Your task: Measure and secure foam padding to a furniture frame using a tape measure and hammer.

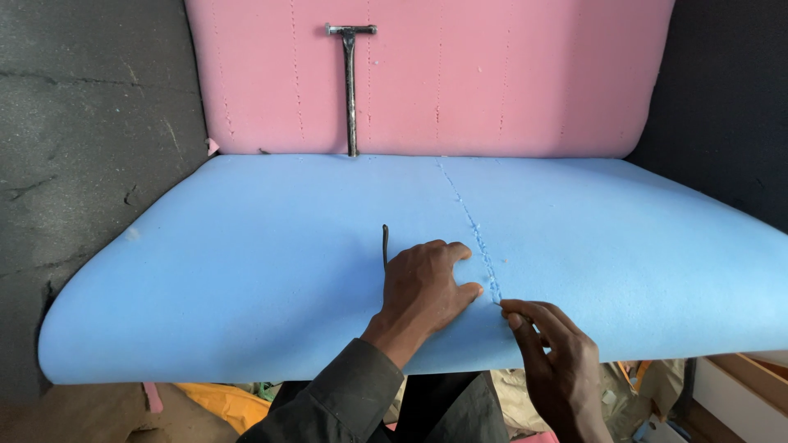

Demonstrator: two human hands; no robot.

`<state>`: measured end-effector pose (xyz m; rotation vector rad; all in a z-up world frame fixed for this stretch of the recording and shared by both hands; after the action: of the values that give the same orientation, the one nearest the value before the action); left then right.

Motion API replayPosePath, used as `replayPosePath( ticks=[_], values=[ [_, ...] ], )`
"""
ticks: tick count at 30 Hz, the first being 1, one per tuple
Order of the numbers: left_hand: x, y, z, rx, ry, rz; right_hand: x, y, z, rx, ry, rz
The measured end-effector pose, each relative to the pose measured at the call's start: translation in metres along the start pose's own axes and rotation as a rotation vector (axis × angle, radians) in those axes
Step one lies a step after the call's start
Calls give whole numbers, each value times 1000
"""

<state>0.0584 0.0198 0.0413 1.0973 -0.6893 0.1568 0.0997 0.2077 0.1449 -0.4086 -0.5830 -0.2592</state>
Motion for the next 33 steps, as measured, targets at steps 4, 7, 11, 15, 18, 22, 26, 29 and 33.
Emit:
replayPosePath(
  ticks=[4, 7, 11, 15, 18, 22, 26, 29, 33],
  values=[
    [-1, -2, -2, 3, -20, -3, 4, 0, 1, 13, 12, -25],
    [-2, 1, -1, -25, -31, 27, -3, -7, 1, -81, 83, 30],
    [-1, 4, 1, -23, -40, 52, -8, -1, -4, -77, 58, 42],
    [-3, 5, 6, -43, -58, 89, -16, 5, -5, 36, 52, 36],
    [0, 7, 9, -39, -76, 124, -20, 8, -5, 60, 52, 113],
    [7, 5, 4, -24, -46, 140, -14, 10, -1, 10, 59, 216],
    [11, 12, 6, 36, -55, 215, -1, 20, 1, 28, 70, 238],
    [4, 11, 3, -6, -1, 248, 8, 23, 6, -13, 108, 409],
    [11, 7, -1, -31, 19, 208, 21, 25, 6, -116, 96, 332]
  ],
)
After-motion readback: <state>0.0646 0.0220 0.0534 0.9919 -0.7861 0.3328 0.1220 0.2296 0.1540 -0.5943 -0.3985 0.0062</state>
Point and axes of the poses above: each hand's wrist, its own x-axis away from the middle knuckle, its own z-axis out of the back of the hand, y = z × x, the point moved 6 cm from there along -x, towards the middle knuckle, and after that the axes turned 15 degrees about x, right-handed, at the moved point
